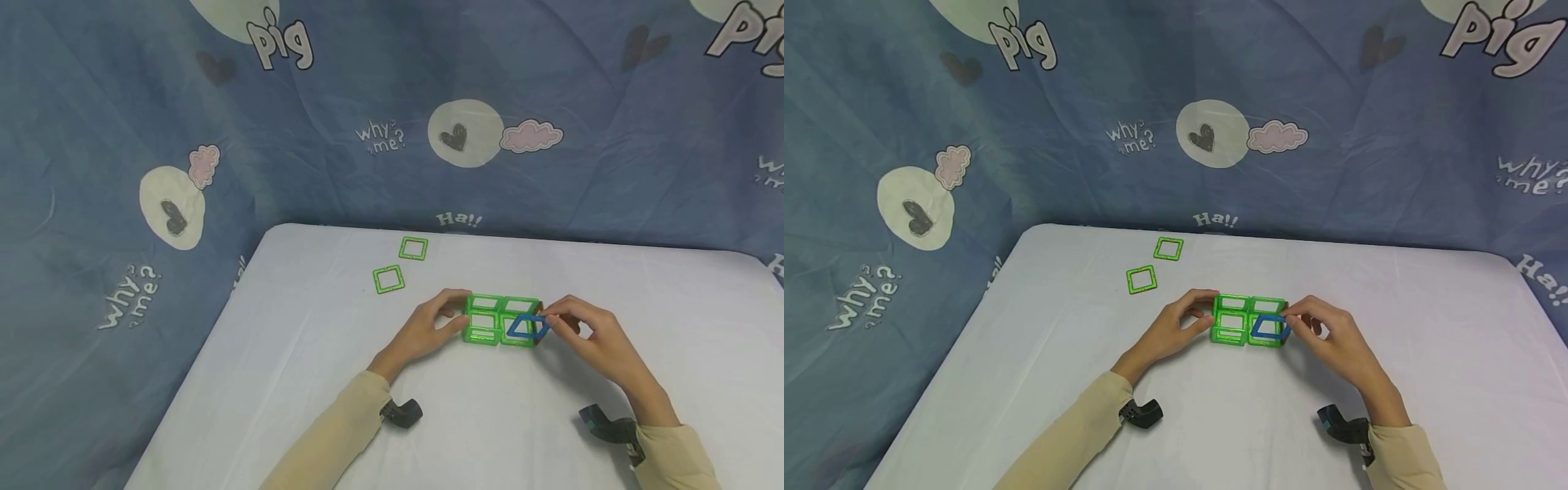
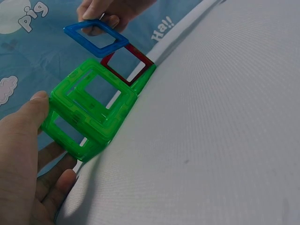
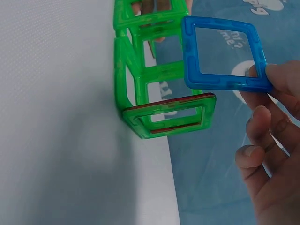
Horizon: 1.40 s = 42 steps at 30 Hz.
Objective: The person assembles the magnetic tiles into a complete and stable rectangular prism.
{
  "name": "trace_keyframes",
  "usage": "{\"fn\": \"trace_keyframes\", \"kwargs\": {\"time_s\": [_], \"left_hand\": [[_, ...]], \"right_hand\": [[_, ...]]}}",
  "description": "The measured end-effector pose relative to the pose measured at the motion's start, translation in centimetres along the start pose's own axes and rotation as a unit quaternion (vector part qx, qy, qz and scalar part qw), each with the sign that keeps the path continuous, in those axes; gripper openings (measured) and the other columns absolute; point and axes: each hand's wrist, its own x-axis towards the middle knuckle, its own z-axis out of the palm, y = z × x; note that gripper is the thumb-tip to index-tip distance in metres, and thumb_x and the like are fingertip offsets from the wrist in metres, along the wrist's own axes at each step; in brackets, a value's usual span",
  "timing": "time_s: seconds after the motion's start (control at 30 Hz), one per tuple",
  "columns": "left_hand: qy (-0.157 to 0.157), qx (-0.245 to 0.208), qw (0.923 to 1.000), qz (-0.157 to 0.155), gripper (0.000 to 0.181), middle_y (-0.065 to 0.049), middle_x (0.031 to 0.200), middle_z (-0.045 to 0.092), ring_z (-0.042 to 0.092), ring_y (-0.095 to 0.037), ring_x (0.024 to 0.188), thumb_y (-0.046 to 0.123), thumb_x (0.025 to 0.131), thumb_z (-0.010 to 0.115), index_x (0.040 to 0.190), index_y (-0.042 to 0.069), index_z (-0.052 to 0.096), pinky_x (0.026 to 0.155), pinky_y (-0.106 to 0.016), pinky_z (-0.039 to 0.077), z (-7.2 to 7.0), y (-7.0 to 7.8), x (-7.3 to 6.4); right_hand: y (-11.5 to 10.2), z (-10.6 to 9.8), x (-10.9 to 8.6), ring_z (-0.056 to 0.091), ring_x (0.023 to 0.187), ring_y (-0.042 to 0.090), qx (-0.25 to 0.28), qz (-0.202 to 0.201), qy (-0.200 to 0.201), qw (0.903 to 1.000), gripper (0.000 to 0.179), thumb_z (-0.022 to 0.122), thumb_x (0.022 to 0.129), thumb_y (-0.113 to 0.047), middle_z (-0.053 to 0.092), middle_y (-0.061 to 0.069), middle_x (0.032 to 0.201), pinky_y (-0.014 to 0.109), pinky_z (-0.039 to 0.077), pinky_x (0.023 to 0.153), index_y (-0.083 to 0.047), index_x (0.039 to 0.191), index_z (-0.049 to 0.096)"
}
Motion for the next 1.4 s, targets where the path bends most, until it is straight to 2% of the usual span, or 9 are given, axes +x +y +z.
{"fn": "trace_keyframes", "kwargs": {"time_s": [0.13, 0.37, 0.5, 0.6, 0.9, 1.1, 1.3, 1.4], "left_hand": [[0.001, 0.004, 1.0000, 0.001, 0.045, -0.003, 0.132, 0.056, 0.053, -0.014, 0.121, 0.025, 0.094, 0.058, 0.136, 0.016, 0.045, 0.099, -0.026, 0.045, -0.2, 0.6, -0.1], [-0.001, 0.002, 1.0000, -0.003, 0.047, 0.003, 0.133, 0.055, 0.052, -0.012, 0.122, 0.029, 0.093, 0.060, 0.137, 0.023, 0.044, 0.098, -0.026, 0.046, 0.6, -1.8, 0.6], [-0.003, 0.002, 1.0000, 0.001, 0.047, 0.006, 0.133, 0.055, 0.052, -0.009, 0.121, 0.035, 0.093, 0.059, 0.137, 0.028, 0.043, 0.098, -0.024, 0.045, 0.6, -2.5, 0.8], [-0.003, 0.004, 1.0000, 0.002, 0.047, 0.007, 0.133, 0.055, 0.052, -0.008, 0.120, 0.039, 0.093, 0.057, 0.137, 0.028, 0.043, 0.097, -0.023, 0.045, 0.5, -2.5, 0.7], [-0.003, 0.003, 1.0000, 0.003, 0.047, 0.006, 0.133, 0.055, 0.052, -0.007, 0.121, 0.038, 0.093, 0.057, 0.137, 0.028, 0.043, 0.098, -0.023, 0.045, 0.6, -2.5, 0.4], [-0.003, 0.008, 1.0000, 0.003, 0.047, 0.010, 0.132, 0.055, 0.052, -0.004, 0.120, 0.041, 0.092, 0.057, 0.136, 0.033, 0.042, 0.098, -0.021, 0.045, 0.7, -2.6, 0.4], [-0.002, 0.005, 1.0000, 0.003, 0.047, 0.007, 0.132, 0.056, 0.053, -0.007, 0.120, 0.037, 0.093, 0.058, 0.137, 0.030, 0.043, 0.097, -0.023, 0.045, 0.7, -2.4, 0.4], [-0.002, 0.000, 1.0000, 0.002, 0.048, 0.004, 0.133, 0.056, 0.053, -0.010, 0.120, 0.035, 0.093, 0.059, 0.137, 0.027, 0.043, 0.098, -0.025, 0.046, 0.6, -2.2, 0.4]], "right_hand": [[0.1, 0.1, 0.0, 0.042, 0.069, 0.000, 0.004, 0.000, -0.005, 1.0000, 0.029, 0.066, 0.082, 0.006, 0.062, -0.003, 0.086, 0.023, 0.036, 0.056, -0.019, 0.098, 0.067], [0.2, 0.2, 0.0, 0.043, 0.068, -0.001, 0.009, 0.007, -0.015, 0.9998, 0.030, 0.067, 0.082, 0.006, 0.063, -0.002, 0.086, 0.021, 0.036, 0.056, -0.020, 0.097, 0.067], [0.4, 0.4, 0.1, 0.044, 0.067, 0.000, 0.010, -0.006, -0.016, 0.9998, 0.030, 0.067, 0.081, 0.008, 0.064, 0.000, 0.085, 0.019, 0.036, 0.055, -0.018, 0.097, 0.067], [0.5, 0.6, 0.1, 0.044, 0.067, 0.002, 0.011, -0.016, -0.020, 0.9996, 0.030, 0.067, 0.081, 0.009, 0.064, 0.000, 0.084, 0.020, 0.037, 0.055, -0.017, 0.097, 0.068], [0.5, 0.9, -0.2, 0.043, 0.067, 0.001, 0.007, 0.005, -0.040, 0.9992, 0.026, 0.068, 0.083, 0.003, 0.060, -0.008, 0.084, 0.022, 0.037, 0.056, -0.018, 0.098, 0.067], [0.8, 1.2, -0.2, 0.041, 0.065, 0.000, 0.003, -0.024, -0.031, 0.9992, 0.030, 0.069, 0.080, 0.007, 0.059, -0.010, 0.083, 0.020, 0.036, 0.054, -0.018, 0.097, 0.067], [0.6, 1.4, -0.1, 0.039, 0.061, 0.002, -0.007, -0.037, -0.026, 0.9990, 0.035, 0.070, 0.074, 0.013, 0.056, -0.011, 0.079, 0.022, 0.035, 0.051, -0.015, 0.094, 0.067], [-0.4, 1.3, 0.2, 0.038, 0.060, 0.004, -0.009, -0.040, -0.024, 0.9989, 0.033, 0.069, 0.073, 0.016, 0.055, -0.007, 0.076, 0.023, 0.035, 0.051, -0.011, 0.091, 0.067]]}}
